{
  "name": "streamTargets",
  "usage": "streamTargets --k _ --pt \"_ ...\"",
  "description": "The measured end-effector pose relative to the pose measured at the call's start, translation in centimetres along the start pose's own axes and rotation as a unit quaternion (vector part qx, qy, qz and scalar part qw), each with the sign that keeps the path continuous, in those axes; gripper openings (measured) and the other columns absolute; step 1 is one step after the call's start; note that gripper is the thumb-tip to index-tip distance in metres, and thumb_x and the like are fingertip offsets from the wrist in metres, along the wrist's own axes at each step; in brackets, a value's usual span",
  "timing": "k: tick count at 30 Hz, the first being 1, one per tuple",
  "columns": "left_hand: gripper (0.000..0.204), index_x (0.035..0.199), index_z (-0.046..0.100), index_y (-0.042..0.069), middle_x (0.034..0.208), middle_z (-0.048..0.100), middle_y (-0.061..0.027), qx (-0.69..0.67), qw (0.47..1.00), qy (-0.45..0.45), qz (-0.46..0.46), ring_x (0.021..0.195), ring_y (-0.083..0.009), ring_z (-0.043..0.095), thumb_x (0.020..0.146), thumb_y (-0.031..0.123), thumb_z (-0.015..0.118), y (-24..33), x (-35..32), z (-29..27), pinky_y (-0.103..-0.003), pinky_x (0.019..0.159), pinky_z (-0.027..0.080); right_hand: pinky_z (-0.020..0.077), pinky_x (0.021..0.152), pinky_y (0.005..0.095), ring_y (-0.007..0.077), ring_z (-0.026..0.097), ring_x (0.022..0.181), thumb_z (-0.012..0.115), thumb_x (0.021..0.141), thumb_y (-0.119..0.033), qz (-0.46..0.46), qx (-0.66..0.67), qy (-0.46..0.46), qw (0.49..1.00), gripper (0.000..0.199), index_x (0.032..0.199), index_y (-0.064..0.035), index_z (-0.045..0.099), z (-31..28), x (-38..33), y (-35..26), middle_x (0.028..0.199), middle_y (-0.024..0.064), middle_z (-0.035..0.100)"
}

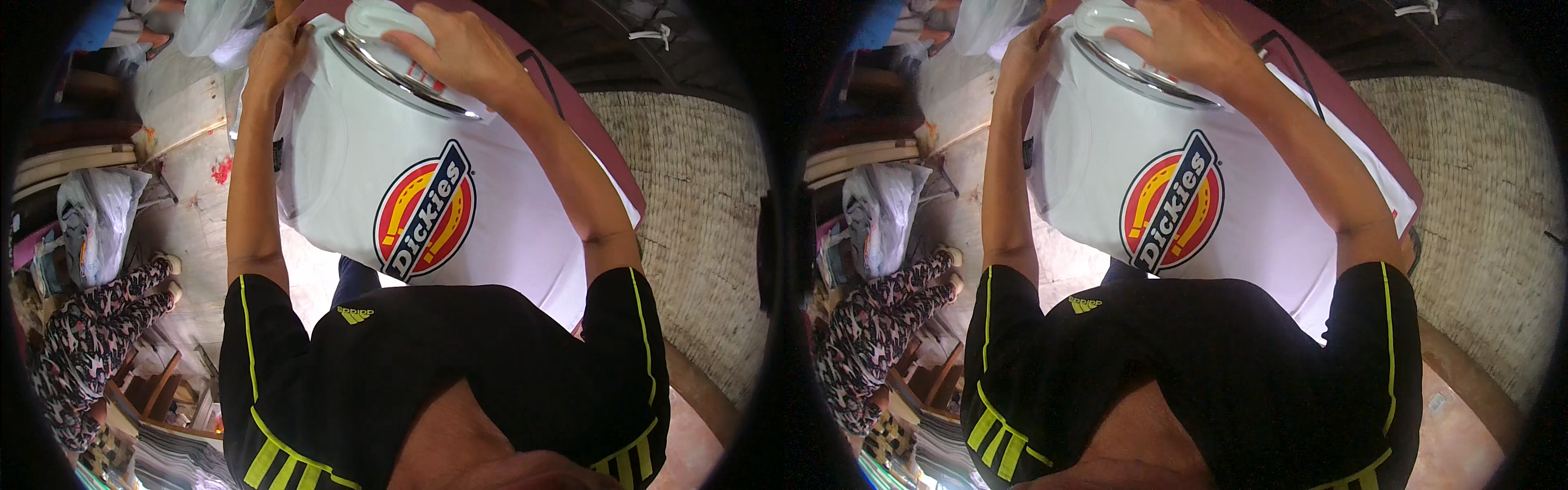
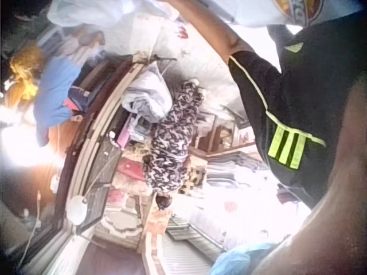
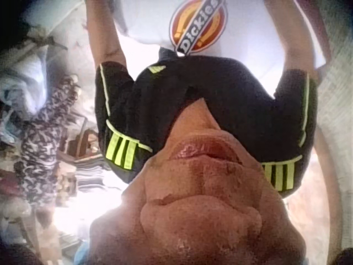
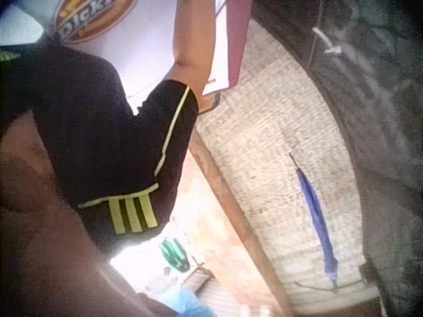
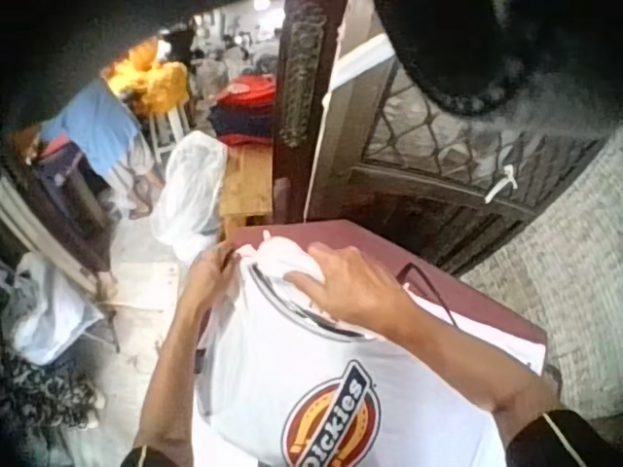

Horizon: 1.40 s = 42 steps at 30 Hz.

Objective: The person irons a white Dickies t-shirt on a maroon ironing board. They repeatedly smooth the fabric with their hands and use a steam iron to press the front, back, and sleeves, flipping the shirt over to treat both sides.

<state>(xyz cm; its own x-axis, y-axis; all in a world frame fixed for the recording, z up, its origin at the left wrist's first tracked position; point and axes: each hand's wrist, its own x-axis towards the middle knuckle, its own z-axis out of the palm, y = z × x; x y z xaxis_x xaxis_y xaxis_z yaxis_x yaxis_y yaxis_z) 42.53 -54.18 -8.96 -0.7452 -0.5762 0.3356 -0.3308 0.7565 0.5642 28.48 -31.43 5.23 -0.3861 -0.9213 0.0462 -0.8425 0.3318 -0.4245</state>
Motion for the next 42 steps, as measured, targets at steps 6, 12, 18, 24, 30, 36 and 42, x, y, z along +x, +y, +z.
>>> streamTargets --k 6,12,18,24,30,36,42 --pt "0.024 0.106 0.061 0.000 0.097 0.068 -0.0223 -0.039 0.994 0.103 -0.018 0.089 -0.0408 0.066 0.089 0.017 0.064 0.6 -3.6 -0.5 -0.048 0.078 0.050 0.0509 0.083 0.0532 0.0491 0.065 0.095 0.059 0.095 -0.046 0.035 -0.024 -0.009 0.999 0.053 0.103 0.0058 0.063 0.9 3.3 -2.1 0.097 0.0328 0.067" --pt "0.020 0.104 0.061 0.000 0.090 0.066 -0.0187 -0.100 0.978 0.166 -0.073 0.081 -0.0356 0.064 0.087 0.010 0.065 1.6 -4.8 -0.7 -0.044 0.074 0.051 0.0517 0.080 0.0528 0.0496 0.066 0.092 0.060 0.095 -0.044 0.000 0.040 0.021 0.999 0.051 0.104 0.0061 0.064 2.0 5.9 -4.5 0.094 0.0323 0.067" --pt "0.016 0.100 0.060 0.001 0.086 0.064 -0.0175 -0.123 0.970 0.202 -0.062 0.077 -0.0351 0.063 0.086 0.008 0.066 0.9 -5.4 -0.1 -0.044 0.072 0.050 0.0513 0.079 0.0529 0.0491 0.066 0.090 0.060 0.095 -0.043 0.033 -0.011 -0.018 0.999 0.049 0.102 0.0053 0.063 2.3 4.0 -4.2 0.091 0.0324 0.067" --pt "0.015 0.099 0.060 0.000 0.087 0.065 -0.0180 -0.167 0.959 0.222 -0.064 0.077 -0.0343 0.064 0.085 0.003 0.063 0.9 -5.4 0.2 -0.041 0.072 0.051 0.0518 0.079 0.0514 0.0460 0.068 0.091 0.060 0.095 -0.043 0.000 0.046 -0.013 0.999 0.049 0.102 0.0055 0.063 3.5 7.0 -5.9 0.092 0.0322 0.067" --pt "0.015 0.101 0.059 -0.001 0.089 0.066 -0.0191 -0.174 0.957 0.219 -0.079 0.080 -0.0360 0.065 0.087 0.004 0.062 0.9 -5.4 0.0 -0.042 0.074 0.051 0.0529 0.079 0.0492 0.0441 0.069 0.090 0.060 0.095 -0.043 0.033 0.008 -0.015 0.999 0.050 0.106 0.0052 0.063 3.3 6.0 -5.2 0.093 0.0306 0.068" --pt "0.016 0.103 0.060 0.001 0.089 0.067 -0.0199 -0.169 0.957 0.216 -0.089 0.082 -0.0367 0.066 0.088 0.006 0.062 1.6 -5.3 -0.1 -0.042 0.077 0.052 0.0532 0.079 0.0488 0.0444 0.069 0.089 0.059 0.095 -0.042 0.010 0.024 -0.005 1.000 0.049 0.104 0.0062 0.065 3.5 6.3 -4.4 0.093 0.0306 0.069" --pt "0.015 0.101 0.062 0.000 0.088 0.070 -0.0186 -0.153 0.960 0.210 -0.104 0.082 -0.0305 0.069 0.088 0.008 0.065 0.7 -5.4 0.0 -0.039 0.077 0.053 0.0533 0.077 0.0482 0.0436 0.069 0.087 0.061 0.094 -0.042 -0.047 0.051 -0.046 0.997 0.049 0.102 0.0065 0.065 2.3 4.7 -2.9 0.093 0.0308 0.068"
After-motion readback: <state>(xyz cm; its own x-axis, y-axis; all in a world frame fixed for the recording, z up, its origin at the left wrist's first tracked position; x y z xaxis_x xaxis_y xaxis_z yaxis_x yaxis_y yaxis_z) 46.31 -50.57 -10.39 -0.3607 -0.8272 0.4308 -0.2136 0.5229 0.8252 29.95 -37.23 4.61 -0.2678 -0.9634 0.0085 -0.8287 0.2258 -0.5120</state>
